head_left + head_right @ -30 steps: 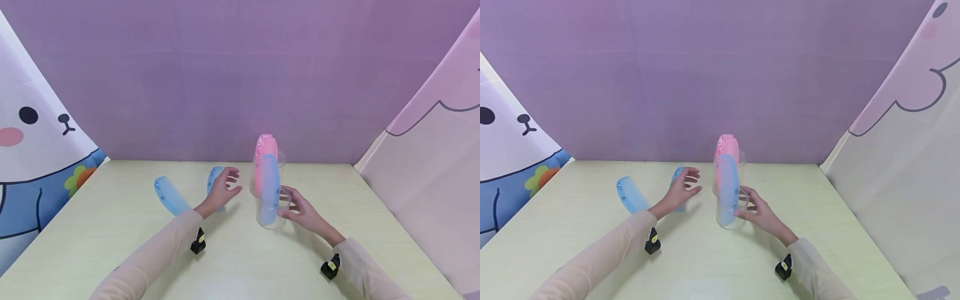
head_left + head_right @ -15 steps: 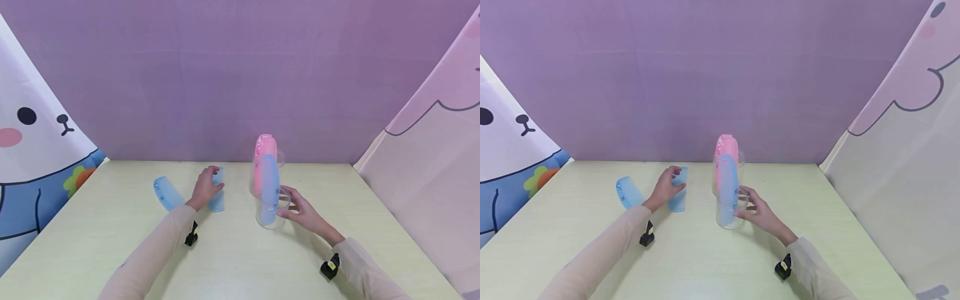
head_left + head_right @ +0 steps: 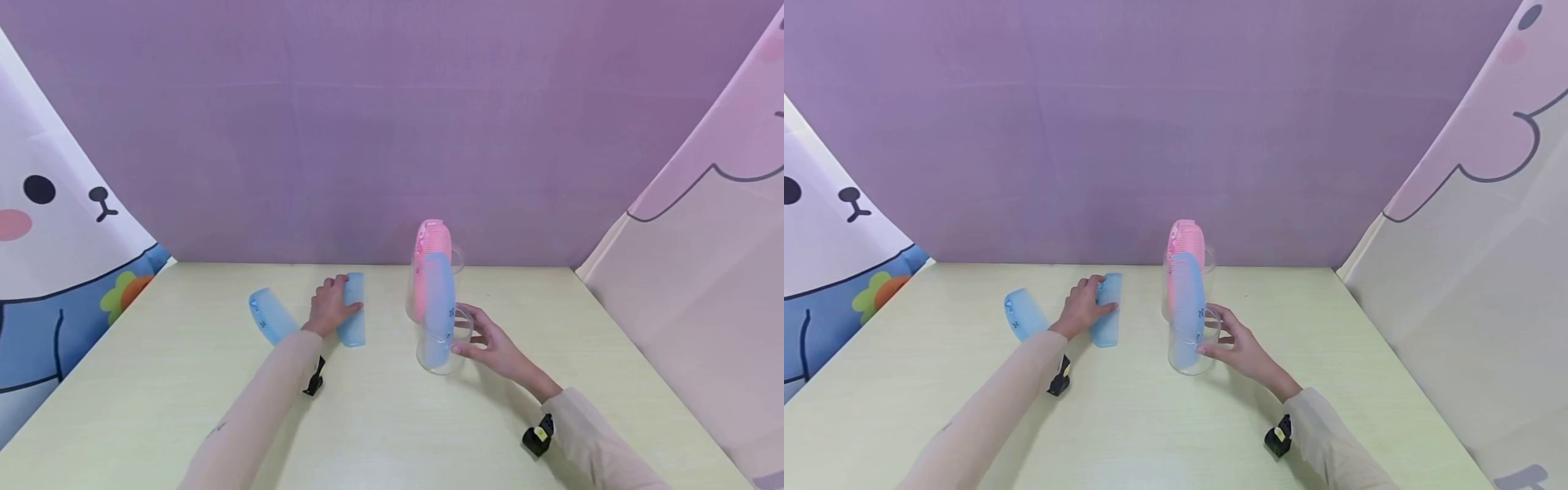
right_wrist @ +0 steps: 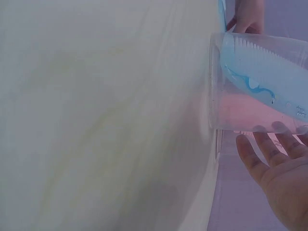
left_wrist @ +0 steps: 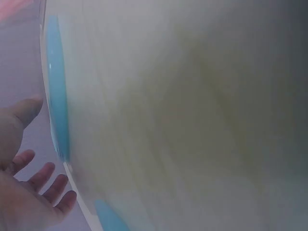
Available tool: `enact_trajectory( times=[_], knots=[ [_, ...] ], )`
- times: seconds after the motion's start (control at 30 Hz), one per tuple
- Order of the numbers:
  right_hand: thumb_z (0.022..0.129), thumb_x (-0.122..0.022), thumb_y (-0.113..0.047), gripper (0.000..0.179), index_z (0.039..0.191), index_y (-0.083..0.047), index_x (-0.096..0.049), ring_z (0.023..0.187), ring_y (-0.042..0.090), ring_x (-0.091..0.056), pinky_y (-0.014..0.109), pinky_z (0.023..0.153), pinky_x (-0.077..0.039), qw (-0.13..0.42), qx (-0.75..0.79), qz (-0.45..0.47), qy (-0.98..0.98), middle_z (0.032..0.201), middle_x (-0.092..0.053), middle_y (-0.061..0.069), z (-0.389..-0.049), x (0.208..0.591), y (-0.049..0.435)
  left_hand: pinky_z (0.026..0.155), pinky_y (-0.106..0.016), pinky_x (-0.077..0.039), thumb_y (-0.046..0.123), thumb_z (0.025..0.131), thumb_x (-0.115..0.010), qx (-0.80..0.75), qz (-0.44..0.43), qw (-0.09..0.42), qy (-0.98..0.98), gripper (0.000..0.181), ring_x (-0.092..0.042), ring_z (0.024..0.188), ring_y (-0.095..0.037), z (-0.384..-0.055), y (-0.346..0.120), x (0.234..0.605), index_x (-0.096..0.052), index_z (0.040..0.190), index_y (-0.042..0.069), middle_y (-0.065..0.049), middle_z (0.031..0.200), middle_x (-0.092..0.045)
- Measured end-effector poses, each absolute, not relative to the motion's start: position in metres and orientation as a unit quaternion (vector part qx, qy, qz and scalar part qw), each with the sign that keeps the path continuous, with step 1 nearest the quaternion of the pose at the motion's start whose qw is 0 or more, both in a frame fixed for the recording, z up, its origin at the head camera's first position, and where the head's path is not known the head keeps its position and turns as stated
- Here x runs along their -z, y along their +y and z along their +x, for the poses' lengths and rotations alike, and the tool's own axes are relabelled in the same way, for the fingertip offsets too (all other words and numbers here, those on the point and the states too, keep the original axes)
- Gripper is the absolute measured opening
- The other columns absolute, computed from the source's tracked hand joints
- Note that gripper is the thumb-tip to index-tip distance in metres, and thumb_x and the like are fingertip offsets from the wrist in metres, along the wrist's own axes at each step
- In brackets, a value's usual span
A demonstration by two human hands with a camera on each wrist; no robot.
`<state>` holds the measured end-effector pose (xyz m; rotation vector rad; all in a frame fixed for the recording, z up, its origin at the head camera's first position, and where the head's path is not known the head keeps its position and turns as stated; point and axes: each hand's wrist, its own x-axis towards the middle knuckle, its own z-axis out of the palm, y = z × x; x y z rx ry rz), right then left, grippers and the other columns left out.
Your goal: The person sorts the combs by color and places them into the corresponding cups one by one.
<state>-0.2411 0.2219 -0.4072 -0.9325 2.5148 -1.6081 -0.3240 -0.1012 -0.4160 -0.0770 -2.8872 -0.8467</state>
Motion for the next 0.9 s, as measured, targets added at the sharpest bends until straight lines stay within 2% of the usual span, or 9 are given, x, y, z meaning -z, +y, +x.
enact_trajectory(
  times=[0.23, 0.53, 0.9],
  knots=[
    [0.083, -0.065, -0.01, 0.067, 0.14, -0.012, -0.029, 0.121, 0.042, -0.043, 0.048, 0.088, -0.046, 0.008, 0.512, -0.296, 0.807, 0.138, -0.039, 0.019, -0.2406, 0.4062, 0.2217, 0.091, -0.054, -0.039, 0.037, 0.079, -0.069, 0.264, -0.018, 0.038, -0.964, 0.073, -0.044, 0.11, -0.041, -0.3245, -0.0995, 0.4166, -0.034, 0.135, 0.007, -0.024, 0.124, -0.047],
    [0.083, -0.065, -0.01, 0.067, 0.14, -0.011, -0.029, 0.122, 0.043, -0.042, 0.045, 0.088, -0.046, 0.011, 0.512, -0.295, 0.807, 0.139, -0.039, 0.019, -0.2412, 0.4064, 0.2219, 0.09, -0.054, -0.039, 0.038, 0.077, -0.07, 0.256, -0.018, 0.033, -0.966, 0.076, -0.045, 0.108, -0.042, -0.3254, -0.0983, 0.4158, -0.033, 0.135, 0.006, -0.025, 0.121, -0.049],
    [0.083, -0.065, -0.01, 0.067, 0.14, -0.012, -0.029, 0.122, 0.042, -0.043, 0.042, 0.087, -0.047, 0.009, 0.508, -0.292, 0.81, 0.138, -0.04, 0.018, -0.2416, 0.4069, 0.2218, 0.091, -0.051, -0.042, 0.026, 0.073, -0.076, 0.314, 0.007, 0.016, -0.949, 0.079, -0.042, 0.111, -0.042, -0.3273, -0.0944, 0.411, -0.032, 0.135, 0.006, -0.026, 0.124, -0.045]
  ],
)
